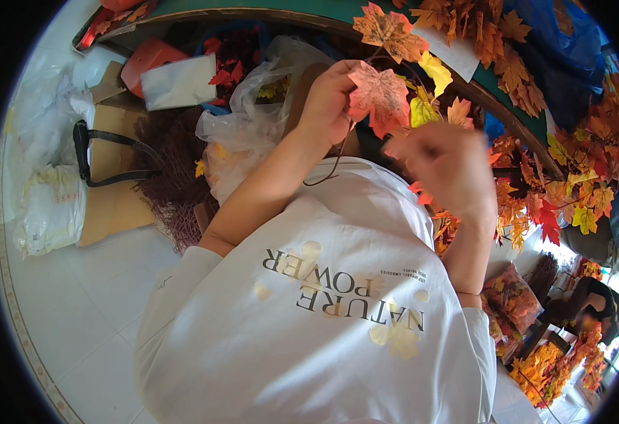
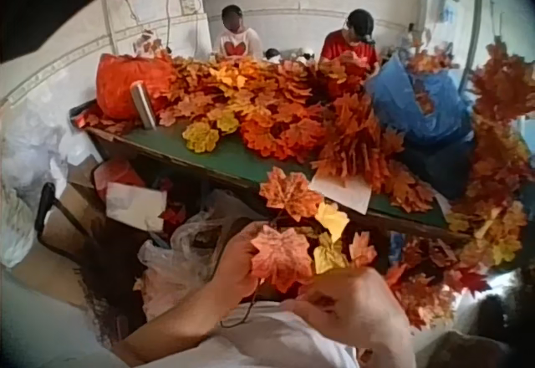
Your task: The person attaches artificial maple leaves onto stems by hand and places the assembled foliage on the table.
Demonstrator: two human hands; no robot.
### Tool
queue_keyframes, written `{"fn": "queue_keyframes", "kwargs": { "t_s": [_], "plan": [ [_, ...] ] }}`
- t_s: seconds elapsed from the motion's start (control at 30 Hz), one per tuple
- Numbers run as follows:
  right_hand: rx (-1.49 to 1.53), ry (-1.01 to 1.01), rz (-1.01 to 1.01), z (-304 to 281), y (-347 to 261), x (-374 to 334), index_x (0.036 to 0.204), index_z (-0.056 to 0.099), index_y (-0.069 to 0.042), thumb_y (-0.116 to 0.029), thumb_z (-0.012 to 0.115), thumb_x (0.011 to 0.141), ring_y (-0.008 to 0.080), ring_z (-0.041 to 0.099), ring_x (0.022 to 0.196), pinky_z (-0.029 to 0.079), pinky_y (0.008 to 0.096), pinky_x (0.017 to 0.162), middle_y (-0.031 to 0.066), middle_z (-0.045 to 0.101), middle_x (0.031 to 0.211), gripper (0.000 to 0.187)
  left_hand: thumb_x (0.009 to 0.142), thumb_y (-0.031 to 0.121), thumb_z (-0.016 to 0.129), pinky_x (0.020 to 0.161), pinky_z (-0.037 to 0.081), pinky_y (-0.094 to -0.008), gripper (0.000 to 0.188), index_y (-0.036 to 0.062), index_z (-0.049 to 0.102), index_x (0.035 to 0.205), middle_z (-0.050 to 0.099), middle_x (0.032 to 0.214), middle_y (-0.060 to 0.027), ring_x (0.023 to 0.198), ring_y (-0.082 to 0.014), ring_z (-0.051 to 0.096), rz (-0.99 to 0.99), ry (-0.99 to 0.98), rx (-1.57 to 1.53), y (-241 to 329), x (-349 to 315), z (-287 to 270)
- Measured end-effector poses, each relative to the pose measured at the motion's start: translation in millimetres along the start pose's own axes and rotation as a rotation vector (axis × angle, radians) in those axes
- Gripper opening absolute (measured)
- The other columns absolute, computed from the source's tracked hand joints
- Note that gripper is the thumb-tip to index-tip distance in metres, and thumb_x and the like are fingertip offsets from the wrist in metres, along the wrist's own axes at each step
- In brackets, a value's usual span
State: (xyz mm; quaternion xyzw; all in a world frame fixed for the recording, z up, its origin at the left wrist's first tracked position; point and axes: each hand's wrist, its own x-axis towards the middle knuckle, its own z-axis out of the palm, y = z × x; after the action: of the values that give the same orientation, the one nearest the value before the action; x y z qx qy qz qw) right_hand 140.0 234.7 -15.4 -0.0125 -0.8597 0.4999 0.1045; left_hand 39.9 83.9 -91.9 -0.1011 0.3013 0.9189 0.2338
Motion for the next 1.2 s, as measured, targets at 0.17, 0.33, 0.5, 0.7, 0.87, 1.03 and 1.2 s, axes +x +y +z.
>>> {"fn": "queue_keyframes", "kwargs": {
  "t_s": [0.17,0.33,0.5,0.7,0.87,1.03,1.2],
  "plan": [
    [-0.038,-0.171,-0.372,42,44,20,0.11,0.059,-0.003,-0.023,0.072,0.077,0.0202,0.055,0.103,0.045,0.0337,0.087,0.0111,0.06,0.106,0.04,0.092,0.016,0.05,0.035,0.033,-0.0228,0.014,0.0024,0.05,0.093,0.053,0.059,-0.0043,0.041,-0.0097,0.046,0.344,-0.147,0.417,-12,-3,0],
    [0.462,-0.101,-0.188,77,94,24,0.117,0.053,-0.001,-0.026,0.066,0.084,0.016,0.055,0.091,0.044,0.0292,0.082,0.006,0.059,0.099,0.043,0.093,0.015,0.047,0.051,0.043,-0.0202,0.015,0.0012,0.051,0.098,0.056,0.066,-0.0046,0.054,-0.0082,0.052,0.365,-0.17,0.91,-2,-3,-2],
    [0.646,0.049,0.154,70,104,21,0.102,0.057,-0.001,-0.015,0.061,0.087,0.0121,0.057,0.072,0.046,0.0244,0.066,0.0046,0.06,0.084,0.021,0.094,0.015,0.041,0.037,0.041,-0.0261,0.021,-0.0004,0.041,0.108,0.056,0.061,-0.0097,0.041,-0.0174,0.053,0.038,-0.297,0.719,0,-14,1],
    [0.689,-0.044,0.296,56,111,29,0.099,0.062,-0.004,-0.014,0.064,0.084,0.0103,0.059,0.076,0.046,0.0225,0.066,0.0014,0.062,0.086,0.018,0.096,0.021,0.039,0.055,0.054,-0.029,0.022,0.0016,0.047,0.102,0.064,0.078,-0.0148,0.067,-0.0251,0.067,-0.349,-0.423,0.668,5,6,-14],
    [0.689,-0.16,0.409,55,106,48,0.092,0.063,-0.005,-0.017,0.064,0.08,0.0127,0.059,0.08,0.048,0.0258,0.071,0.0032,0.062,0.088,0.017,0.096,0.031,0.043,0.059,0.056,-0.0266,0.029,0.0035,0.051,0.101,0.065,0.095,-0.0181,0.078,-0.0257,0.067,-0.376,-0.415,0.547,-4,22,-34],
    [0.941,-0.001,0.397,57,127,77,0.095,0.061,-0.001,-0.013,0.061,0.083,0.0186,0.062,0.079,0.052,0.0263,0.068,0.0075,0.062,0.087,0.016,0.095,0.048,0.036,0.08,0.051,-0.0312,0.053,0.0026,0.05,0.117,0.064,0.104,-0.0185,0.094,-0.0244,0.064,-0.383,-0.564,0.492,9,24,-41],
    [1.188,0.31,0.246,44,137,79,0.1,0.057,0.002,-0.01,0.057,0.088,0.0187,0.062,0.077,0.053,0.024,0.064,0.0092,0.061,0.087,0.017,0.095,0.053,0.033,0.095,0.04,-0.0304,0.061,0.001,0.058,0.114,0.064,0.105,-0.0151,0.105,-0.019,0.058,-0.512,-0.821,1.267,37,37,-75]
  ]
}}
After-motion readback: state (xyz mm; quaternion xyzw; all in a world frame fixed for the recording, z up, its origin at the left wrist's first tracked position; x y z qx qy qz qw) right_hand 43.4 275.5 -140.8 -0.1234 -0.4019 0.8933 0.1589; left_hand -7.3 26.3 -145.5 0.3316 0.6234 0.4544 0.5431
